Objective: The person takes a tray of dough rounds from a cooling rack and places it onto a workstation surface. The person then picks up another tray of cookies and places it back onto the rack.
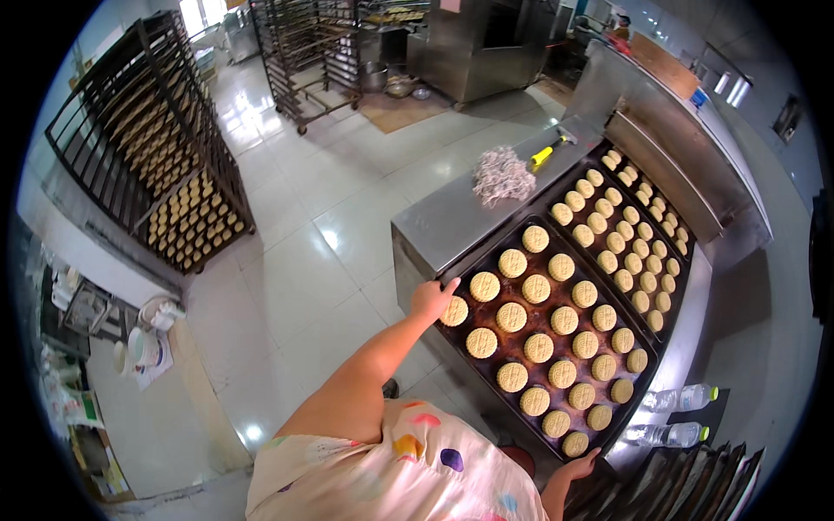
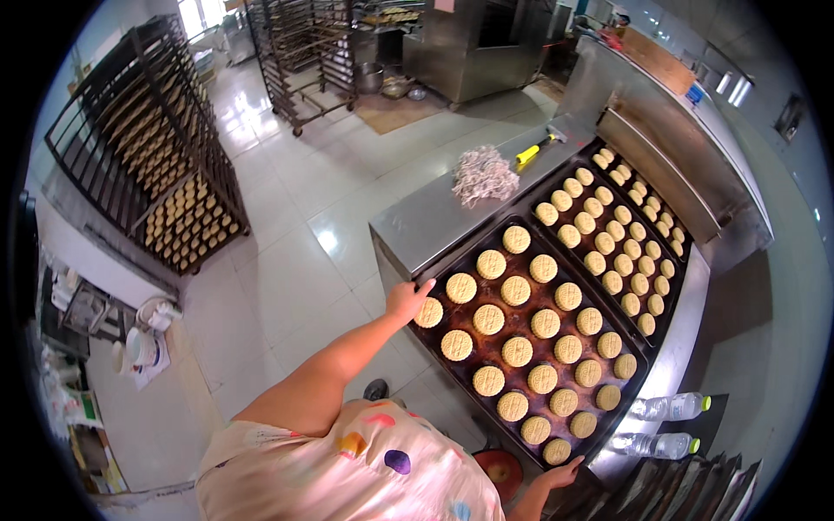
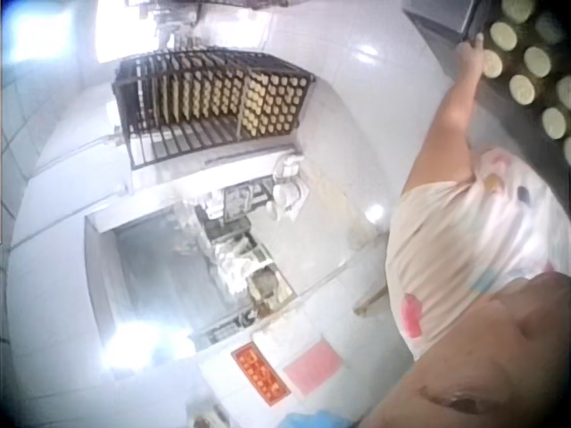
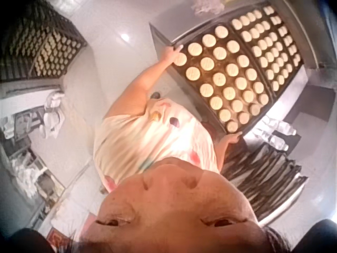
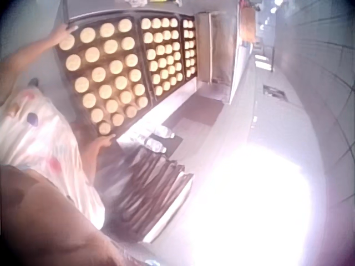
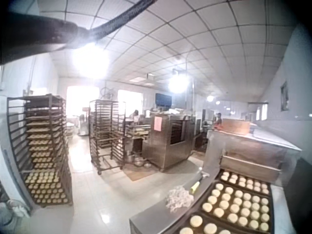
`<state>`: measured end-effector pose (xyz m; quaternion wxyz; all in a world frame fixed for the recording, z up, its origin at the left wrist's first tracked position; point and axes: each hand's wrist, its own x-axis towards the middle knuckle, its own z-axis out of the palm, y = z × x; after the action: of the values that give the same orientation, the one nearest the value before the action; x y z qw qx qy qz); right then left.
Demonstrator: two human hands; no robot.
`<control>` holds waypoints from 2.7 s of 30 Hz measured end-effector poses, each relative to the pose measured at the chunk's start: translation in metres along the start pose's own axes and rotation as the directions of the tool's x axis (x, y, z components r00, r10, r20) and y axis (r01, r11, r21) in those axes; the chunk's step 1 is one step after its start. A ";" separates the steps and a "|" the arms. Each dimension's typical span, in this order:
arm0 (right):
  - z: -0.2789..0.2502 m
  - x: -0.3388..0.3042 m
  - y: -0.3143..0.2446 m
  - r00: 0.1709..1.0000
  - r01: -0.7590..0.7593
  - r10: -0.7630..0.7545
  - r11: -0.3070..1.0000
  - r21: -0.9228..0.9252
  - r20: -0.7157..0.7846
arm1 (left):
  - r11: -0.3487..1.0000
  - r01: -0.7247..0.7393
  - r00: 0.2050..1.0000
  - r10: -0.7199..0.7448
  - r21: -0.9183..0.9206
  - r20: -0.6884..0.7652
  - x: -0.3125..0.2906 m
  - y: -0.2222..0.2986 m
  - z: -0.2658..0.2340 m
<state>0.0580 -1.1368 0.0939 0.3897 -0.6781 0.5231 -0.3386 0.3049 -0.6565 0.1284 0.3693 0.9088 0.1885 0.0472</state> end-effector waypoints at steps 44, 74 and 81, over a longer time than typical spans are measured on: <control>-0.068 -0.055 -0.036 0.683 -0.637 0.057 0.535 0.555 0.729 | 0.376 0.588 0.753 0.068 -0.716 0.654 -0.031 -0.028 -0.024; -0.010 -0.011 -0.046 0.693 -0.663 0.071 0.454 0.595 0.718 | 0.376 0.612 0.745 0.023 -0.696 0.667 0.010 0.020 0.013; -0.008 -0.012 -0.051 0.682 -0.664 0.050 0.460 0.590 0.729 | 0.345 0.608 0.763 -0.005 -0.715 0.647 0.017 0.018 0.021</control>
<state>0.0713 -1.1189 0.1418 0.8730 -0.3452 0.2798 -0.2011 0.3309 -0.6754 0.1243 0.8345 0.4777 0.1968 -0.1914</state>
